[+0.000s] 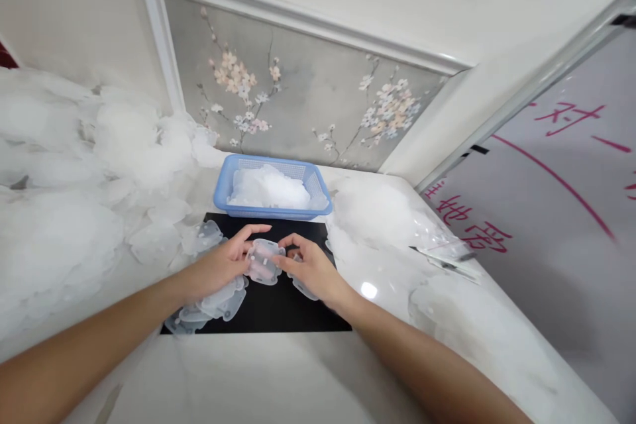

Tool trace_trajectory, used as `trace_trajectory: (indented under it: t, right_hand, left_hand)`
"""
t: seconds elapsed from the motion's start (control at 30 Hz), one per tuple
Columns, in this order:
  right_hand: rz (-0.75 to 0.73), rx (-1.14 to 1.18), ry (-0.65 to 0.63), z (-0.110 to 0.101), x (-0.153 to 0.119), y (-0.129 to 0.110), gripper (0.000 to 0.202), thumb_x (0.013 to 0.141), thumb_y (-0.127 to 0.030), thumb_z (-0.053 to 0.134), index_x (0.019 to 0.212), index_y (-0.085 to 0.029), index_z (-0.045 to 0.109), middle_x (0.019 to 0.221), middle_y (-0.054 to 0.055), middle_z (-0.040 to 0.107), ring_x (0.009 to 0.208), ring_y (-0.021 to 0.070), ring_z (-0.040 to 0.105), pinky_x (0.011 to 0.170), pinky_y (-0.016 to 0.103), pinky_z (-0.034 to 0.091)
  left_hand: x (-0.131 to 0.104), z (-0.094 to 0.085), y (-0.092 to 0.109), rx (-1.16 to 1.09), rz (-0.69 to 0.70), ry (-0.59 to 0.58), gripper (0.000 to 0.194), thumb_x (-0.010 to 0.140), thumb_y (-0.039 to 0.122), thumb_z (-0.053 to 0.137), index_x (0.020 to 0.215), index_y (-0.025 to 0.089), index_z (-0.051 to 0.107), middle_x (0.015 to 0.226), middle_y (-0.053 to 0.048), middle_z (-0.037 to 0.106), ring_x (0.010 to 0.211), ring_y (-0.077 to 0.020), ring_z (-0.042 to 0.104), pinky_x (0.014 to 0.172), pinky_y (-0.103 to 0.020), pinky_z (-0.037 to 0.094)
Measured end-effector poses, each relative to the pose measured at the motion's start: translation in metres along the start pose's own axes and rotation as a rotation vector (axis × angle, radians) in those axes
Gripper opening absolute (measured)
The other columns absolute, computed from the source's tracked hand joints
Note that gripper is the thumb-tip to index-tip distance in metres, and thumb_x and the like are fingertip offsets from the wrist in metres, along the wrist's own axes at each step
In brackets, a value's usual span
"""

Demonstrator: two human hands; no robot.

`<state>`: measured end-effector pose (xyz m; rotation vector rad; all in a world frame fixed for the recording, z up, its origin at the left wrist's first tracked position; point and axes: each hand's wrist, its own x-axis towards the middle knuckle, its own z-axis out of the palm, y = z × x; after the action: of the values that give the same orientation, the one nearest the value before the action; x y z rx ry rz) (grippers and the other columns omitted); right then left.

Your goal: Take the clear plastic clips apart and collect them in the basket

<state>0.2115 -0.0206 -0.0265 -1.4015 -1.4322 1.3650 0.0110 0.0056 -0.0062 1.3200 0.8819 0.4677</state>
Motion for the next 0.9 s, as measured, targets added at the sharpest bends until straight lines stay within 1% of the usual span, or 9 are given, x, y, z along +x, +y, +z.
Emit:
trace_trajectory:
  t: [0.1, 0.2, 0.27, 0.37, 0.43, 0.57, 0.7, 0.8, 0.9]
  right_hand:
    - [-0.075, -0.095, 0.033, -0.019, -0.001, -0.01, 0.02, 0.075, -0.04, 0.065, 0.075, -0.02, 0.06, 0.061, -0.005, 0.052, 0.055, 0.0106, 0.042, 0.054, 0.024, 0.033]
    - [-0.105, -0.33, 0.077, -0.063, -0.007, -0.027, 0.017, 0.072, -0.037, 0.063, 0.071, -0.02, 0.061, 0.064, -0.002, 0.058, 0.06, 0.0133, 0.049, 0.058, 0.025, 0.037]
    - [-0.05, -0.512, 0.25, -0.099, -0.01, -0.037, 0.015, 0.072, -0.035, 0.061, 0.07, -0.021, 0.062, 0.061, -0.002, 0.058, 0.055, 0.0136, 0.048, 0.054, 0.026, 0.035]
    - [0.076, -0.68, 0.579, -0.146, -0.011, -0.042, 0.01, 0.069, -0.03, 0.059, 0.064, -0.021, 0.061, 0.052, -0.003, 0.054, 0.049, 0.0139, 0.046, 0.05, 0.027, 0.031]
    - [0.103, -0.7, 0.679, -0.167, -0.013, -0.04, 0.01, 0.067, -0.028, 0.058, 0.059, -0.022, 0.059, 0.046, -0.004, 0.05, 0.048, 0.0146, 0.045, 0.051, 0.027, 0.031]
    - [0.051, -0.649, 0.711, -0.189, -0.031, -0.033, 0.017, 0.066, -0.036, 0.061, 0.059, -0.021, 0.057, 0.044, -0.005, 0.044, 0.047, 0.0132, 0.041, 0.051, 0.027, 0.03]
    - [-0.084, -0.409, 0.789, -0.202, -0.046, -0.036, 0.03, 0.065, -0.049, 0.064, 0.067, -0.02, 0.058, 0.049, -0.006, 0.044, 0.043, 0.0096, 0.033, 0.047, 0.026, 0.025]
    - [-0.055, -0.409, 0.796, -0.208, -0.034, -0.042, 0.033, 0.069, -0.052, 0.062, 0.07, -0.019, 0.059, 0.05, -0.005, 0.047, 0.043, 0.0101, 0.035, 0.047, 0.026, 0.027]
    - [-0.004, -0.484, 0.783, -0.213, -0.014, -0.044, 0.033, 0.072, -0.05, 0.062, 0.076, -0.017, 0.064, 0.06, 0.001, 0.062, 0.051, 0.0128, 0.047, 0.053, 0.027, 0.036]
  left_hand:
    - [-0.002, -0.008, 0.001, 0.119, 0.047, -0.026, 0.066, 0.084, 0.022, 0.056, 0.145, 0.03, 0.031, 0.124, -0.006, 0.064, 0.106, -0.0211, 0.067, 0.093, -0.038, 0.049]
    - [-0.01, -0.023, 0.011, 0.432, 0.081, -0.068, 0.051, 0.087, 0.024, 0.054, 0.137, 0.031, 0.048, 0.132, -0.006, 0.062, 0.122, -0.0246, 0.059, 0.101, -0.039, 0.045]
    - [-0.018, -0.034, 0.021, 0.675, 0.068, -0.088, 0.043, 0.088, 0.027, 0.055, 0.13, 0.033, 0.059, 0.138, -0.004, 0.06, 0.127, -0.0277, 0.055, 0.104, -0.04, 0.043]
    - [-0.028, -0.046, 0.032, 0.872, 0.046, -0.143, 0.045, 0.086, 0.026, 0.057, 0.13, 0.035, 0.062, 0.142, -0.002, 0.057, 0.128, -0.0314, 0.053, 0.105, -0.04, 0.042]
    - [-0.032, -0.048, 0.035, 0.93, 0.042, -0.184, 0.049, 0.084, 0.024, 0.059, 0.131, 0.034, 0.062, 0.144, -0.003, 0.056, 0.131, -0.0326, 0.05, 0.106, -0.04, 0.04]
    - [-0.031, -0.045, 0.038, 0.967, 0.006, -0.186, 0.051, 0.081, 0.023, 0.058, 0.13, 0.035, 0.062, 0.14, -0.002, 0.056, 0.127, -0.0314, 0.05, 0.1, -0.037, 0.043]
    - [-0.025, -0.038, 0.039, 1.015, -0.059, -0.16, 0.048, 0.071, 0.022, 0.062, 0.117, 0.034, 0.067, 0.116, -0.003, 0.065, 0.114, -0.0321, 0.053, 0.091, -0.038, 0.043]
    - [-0.021, -0.036, 0.037, 1.031, -0.091, -0.131, 0.037, 0.065, 0.019, 0.06, 0.099, 0.028, 0.071, 0.094, -0.004, 0.066, 0.102, -0.0327, 0.053, 0.083, -0.038, 0.044]
    - [-0.021, -0.037, 0.035, 1.02, -0.097, -0.109, 0.03, 0.064, 0.021, 0.059, 0.092, 0.026, 0.068, 0.085, -0.004, 0.063, 0.097, -0.0315, 0.054, 0.076, -0.035, 0.043]
